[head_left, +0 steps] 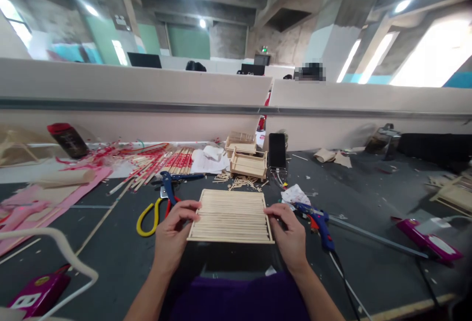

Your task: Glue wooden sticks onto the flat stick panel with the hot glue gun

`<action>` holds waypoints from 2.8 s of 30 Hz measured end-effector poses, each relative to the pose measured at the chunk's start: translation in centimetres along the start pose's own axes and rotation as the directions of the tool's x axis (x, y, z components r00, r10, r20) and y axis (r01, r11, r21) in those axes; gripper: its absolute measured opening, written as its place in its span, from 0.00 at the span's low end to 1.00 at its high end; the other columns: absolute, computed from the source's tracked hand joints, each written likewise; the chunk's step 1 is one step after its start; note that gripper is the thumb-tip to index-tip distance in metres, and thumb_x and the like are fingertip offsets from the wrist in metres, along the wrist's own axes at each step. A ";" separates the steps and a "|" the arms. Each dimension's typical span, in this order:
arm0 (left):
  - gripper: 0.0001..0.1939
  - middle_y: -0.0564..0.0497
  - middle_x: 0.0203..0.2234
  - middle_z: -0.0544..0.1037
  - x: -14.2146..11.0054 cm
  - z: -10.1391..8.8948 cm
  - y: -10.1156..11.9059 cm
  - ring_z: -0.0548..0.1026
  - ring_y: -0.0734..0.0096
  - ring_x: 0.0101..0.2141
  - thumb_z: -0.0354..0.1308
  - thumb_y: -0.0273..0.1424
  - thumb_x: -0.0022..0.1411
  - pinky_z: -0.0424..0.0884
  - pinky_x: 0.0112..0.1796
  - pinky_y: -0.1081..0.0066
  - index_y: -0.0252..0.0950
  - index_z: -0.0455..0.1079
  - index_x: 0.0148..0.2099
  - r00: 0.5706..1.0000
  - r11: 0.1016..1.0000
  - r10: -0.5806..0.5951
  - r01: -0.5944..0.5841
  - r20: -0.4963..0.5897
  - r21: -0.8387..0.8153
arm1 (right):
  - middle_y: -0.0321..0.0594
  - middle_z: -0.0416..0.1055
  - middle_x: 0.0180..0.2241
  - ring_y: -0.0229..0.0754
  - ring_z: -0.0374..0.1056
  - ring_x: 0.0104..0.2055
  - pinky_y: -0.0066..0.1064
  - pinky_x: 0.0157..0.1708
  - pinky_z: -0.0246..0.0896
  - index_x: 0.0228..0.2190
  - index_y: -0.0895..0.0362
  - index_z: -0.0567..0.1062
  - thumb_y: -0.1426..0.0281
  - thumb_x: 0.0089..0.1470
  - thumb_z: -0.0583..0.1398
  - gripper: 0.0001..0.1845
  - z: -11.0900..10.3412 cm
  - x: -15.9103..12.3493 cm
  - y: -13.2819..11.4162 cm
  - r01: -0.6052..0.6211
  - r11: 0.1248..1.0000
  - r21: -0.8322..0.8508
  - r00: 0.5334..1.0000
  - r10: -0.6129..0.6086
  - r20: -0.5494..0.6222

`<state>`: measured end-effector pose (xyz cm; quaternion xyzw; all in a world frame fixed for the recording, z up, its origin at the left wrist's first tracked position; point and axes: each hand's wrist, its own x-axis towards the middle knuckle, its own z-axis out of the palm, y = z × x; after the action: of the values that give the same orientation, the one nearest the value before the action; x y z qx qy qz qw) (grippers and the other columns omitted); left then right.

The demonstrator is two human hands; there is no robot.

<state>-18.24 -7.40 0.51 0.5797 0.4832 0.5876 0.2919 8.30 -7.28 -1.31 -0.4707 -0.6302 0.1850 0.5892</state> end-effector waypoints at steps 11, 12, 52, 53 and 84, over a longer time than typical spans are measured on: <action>0.05 0.47 0.39 0.71 0.2 0.4 -1.3 0.70 0.61 0.44 0.58 0.31 0.53 0.68 0.43 0.65 0.39 0.71 0.26 0.999 0.990 0.034 -0.038 0.038 0.133 | 0.42 0.71 0.35 0.44 0.68 0.40 0.34 0.38 0.66 0.33 0.53 0.76 0.69 0.56 0.56 0.08 0.1 0.0 0.9 -0.095 0.994 0.056 0.995 0.095 0.001; 0.05 0.47 0.39 0.71 0.2 0.5 -1.5 0.70 0.62 0.43 0.58 0.30 0.53 0.68 0.43 0.65 0.39 0.71 0.26 0.997 0.986 0.033 -0.044 0.067 0.163 | 0.42 0.71 0.35 0.44 0.68 0.40 0.34 0.39 0.66 0.33 0.53 0.76 0.69 0.55 0.56 0.08 0.0 0.0 1.2 -0.121 0.990 0.067 0.993 0.120 0.013; 0.09 0.47 0.41 0.72 0.4 0.6 -2.6 0.70 0.63 0.45 0.62 0.32 0.52 0.67 0.43 0.71 0.38 0.79 0.37 0.972 0.982 -0.178 0.185 0.153 -0.033 | 0.42 0.74 0.38 0.45 0.69 0.40 0.33 0.39 0.63 0.37 0.55 0.79 0.64 0.49 0.63 0.13 -0.1 0.0 3.0 -0.424 0.846 0.322 0.906 0.398 0.146; 0.08 0.48 0.40 0.71 0.3 0.6 -2.7 0.70 0.64 0.43 0.63 0.32 0.52 0.67 0.41 0.72 0.38 0.79 0.35 0.975 0.985 -0.166 0.170 0.149 -0.015 | 0.42 0.74 0.37 0.44 0.68 0.38 0.31 0.36 0.63 0.35 0.56 0.79 0.64 0.50 0.62 0.12 -0.1 -0.1 3.0 -0.393 0.877 0.277 0.920 0.374 0.120; 0.15 0.53 0.24 0.75 -0.2 1.6 -1.6 0.70 0.78 0.23 0.66 0.38 0.49 0.65 0.25 0.78 0.33 0.70 0.34 0.732 0.699 -0.573 0.671 0.367 -0.247 | 0.26 0.54 0.14 0.28 0.45 0.16 0.22 0.16 0.36 0.25 0.59 0.74 0.54 0.44 0.65 0.20 0.1 -0.5 2.8 -0.709 0.612 0.351 0.705 0.611 0.360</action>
<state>-17.05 -6.65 -1.19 0.3879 0.4913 0.4490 0.6376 9.22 -6.30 -3.77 -0.4929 -0.4041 0.5821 0.5049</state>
